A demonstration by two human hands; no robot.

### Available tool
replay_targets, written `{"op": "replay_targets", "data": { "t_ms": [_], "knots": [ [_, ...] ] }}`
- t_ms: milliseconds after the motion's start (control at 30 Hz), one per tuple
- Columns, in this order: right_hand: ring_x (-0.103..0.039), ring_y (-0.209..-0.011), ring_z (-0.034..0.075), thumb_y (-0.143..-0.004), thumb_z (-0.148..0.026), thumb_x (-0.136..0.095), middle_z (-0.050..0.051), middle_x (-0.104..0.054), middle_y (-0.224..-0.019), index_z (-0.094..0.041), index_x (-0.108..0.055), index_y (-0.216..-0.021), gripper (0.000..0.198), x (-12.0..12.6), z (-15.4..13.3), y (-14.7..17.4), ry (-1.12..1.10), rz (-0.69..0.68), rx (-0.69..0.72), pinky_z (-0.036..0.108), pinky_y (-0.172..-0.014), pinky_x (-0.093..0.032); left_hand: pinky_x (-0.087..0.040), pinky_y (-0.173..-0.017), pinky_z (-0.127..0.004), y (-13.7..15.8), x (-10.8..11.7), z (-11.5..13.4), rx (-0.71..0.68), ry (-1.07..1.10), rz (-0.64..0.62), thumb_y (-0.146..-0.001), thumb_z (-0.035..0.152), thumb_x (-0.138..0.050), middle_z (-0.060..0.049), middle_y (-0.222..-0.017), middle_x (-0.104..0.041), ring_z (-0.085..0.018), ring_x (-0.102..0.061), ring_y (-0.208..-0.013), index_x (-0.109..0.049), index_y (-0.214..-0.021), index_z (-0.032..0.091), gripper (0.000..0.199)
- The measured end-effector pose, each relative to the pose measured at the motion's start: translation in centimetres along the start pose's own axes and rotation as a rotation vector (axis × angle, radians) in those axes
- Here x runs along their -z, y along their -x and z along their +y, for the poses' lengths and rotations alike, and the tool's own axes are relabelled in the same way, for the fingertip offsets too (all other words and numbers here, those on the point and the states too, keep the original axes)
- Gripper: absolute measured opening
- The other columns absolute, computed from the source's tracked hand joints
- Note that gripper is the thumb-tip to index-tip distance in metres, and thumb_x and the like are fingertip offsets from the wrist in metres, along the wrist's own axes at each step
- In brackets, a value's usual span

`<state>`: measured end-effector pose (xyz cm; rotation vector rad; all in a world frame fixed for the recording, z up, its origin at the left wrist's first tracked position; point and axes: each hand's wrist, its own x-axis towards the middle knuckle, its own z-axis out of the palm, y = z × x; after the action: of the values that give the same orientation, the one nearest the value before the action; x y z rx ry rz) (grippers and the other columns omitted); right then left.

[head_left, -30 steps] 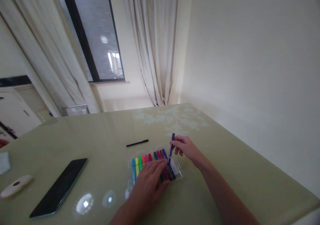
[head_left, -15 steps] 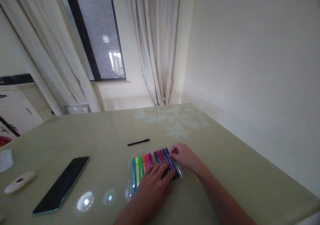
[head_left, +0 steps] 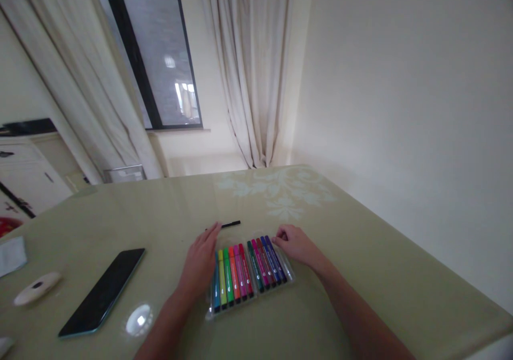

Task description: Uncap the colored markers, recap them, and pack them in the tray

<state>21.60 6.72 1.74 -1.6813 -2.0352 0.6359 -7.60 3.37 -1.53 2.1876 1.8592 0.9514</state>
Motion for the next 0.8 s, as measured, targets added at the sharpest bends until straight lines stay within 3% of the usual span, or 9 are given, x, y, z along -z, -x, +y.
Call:
{"op": "replay_targets", "data": {
  "t_ms": [133, 233, 333, 433, 567, 667, 800],
  "knots": [
    [-0.062, -0.073, 0.016, -0.090, -0.025, -0.067, 0.005, -0.072, -0.080, -0.016, -0.071, -0.081, 0.013, -0.3, -0.1, -0.2, -0.017, 0.021, 0.031, 0.026, -0.065, -0.038, -0.045, -0.111, -0.047, -0.8, 0.1, -4.3, 0.051, -0.132, -0.029, -0.097, 0.020, -0.039, -0.011, -0.140, -0.064, -0.027, -0.058, -0.129, -0.062, -0.135, 0.018, 0.045],
    [-0.063, -0.074, 0.016, -0.090, -0.026, -0.067, 0.005, -0.073, -0.080, -0.016, -0.071, -0.082, 0.014, -0.4, -0.2, -0.2, -0.026, 0.049, 0.029, 0.026, -0.066, -0.039, -0.050, -0.101, -0.044, -0.9, 0.5, -4.3, 0.086, -0.160, -0.010, -0.096, 0.028, -0.044, -0.011, -0.116, -0.073, -0.027, -0.065, -0.111, -0.069, -0.113, 0.018, 0.032],
    [-0.063, -0.074, 0.016, -0.090, -0.026, -0.068, 0.005, -0.073, -0.079, -0.016, -0.071, -0.081, 0.014, -0.6, -0.7, -0.1, -0.058, 0.062, 0.026, 0.025, -0.066, -0.040, -0.053, -0.088, -0.042, -0.9, 1.1, -3.3, 0.156, -0.102, 0.019, -0.095, 0.032, -0.046, -0.008, -0.097, -0.073, -0.026, -0.068, -0.095, -0.066, -0.097, 0.020, 0.023],
    [-0.064, -0.073, 0.016, -0.090, -0.027, -0.067, 0.004, -0.073, -0.078, -0.016, -0.071, -0.082, 0.014, -1.0, -1.7, 0.3, -0.118, 0.053, 0.035, 0.025, -0.065, -0.041, -0.055, -0.084, -0.040, -0.9, 1.7, -2.0, 0.174, 0.047, 0.147, -0.095, 0.035, -0.046, -0.008, -0.101, -0.070, -0.024, -0.069, -0.088, -0.065, -0.099, 0.020, 0.025],
    [-0.064, -0.072, 0.015, -0.096, -0.036, -0.060, 0.004, -0.073, -0.081, -0.017, -0.071, -0.086, 0.025, -1.8, -3.1, 0.7, -0.364, -0.012, 0.090, 0.025, -0.067, -0.045, -0.057, -0.086, -0.037, -0.2, 1.5, 1.6, 0.041, 0.268, 0.265, -0.094, 0.041, -0.055, -0.006, -0.100, -0.069, -0.022, -0.070, -0.089, -0.067, -0.099, 0.021, 0.024],
    [-0.063, -0.064, 0.013, -0.097, -0.050, -0.054, 0.004, -0.073, -0.082, -0.017, -0.068, -0.088, 0.037, -2.1, -3.6, 0.7, -0.653, -0.092, 0.079, 0.024, -0.060, -0.045, -0.058, -0.082, -0.034, 1.1, 0.8, 5.1, -0.071, 0.378, 0.162, -0.093, 0.038, -0.060, -0.004, -0.096, -0.069, -0.020, -0.069, -0.087, -0.069, -0.098, 0.023, 0.018],
    [-0.066, -0.069, 0.015, -0.084, -0.059, -0.065, 0.004, -0.073, -0.082, -0.018, -0.064, -0.088, 0.042, -2.2, -3.8, 0.6, -0.930, -0.090, -0.022, 0.023, -0.056, -0.043, -0.058, -0.080, -0.032, 2.9, -0.4, 8.2, -0.116, 0.472, 0.068, -0.094, 0.032, -0.061, -0.003, -0.094, -0.069, -0.020, -0.068, -0.089, -0.068, -0.093, 0.024, 0.011]
  ]
}}
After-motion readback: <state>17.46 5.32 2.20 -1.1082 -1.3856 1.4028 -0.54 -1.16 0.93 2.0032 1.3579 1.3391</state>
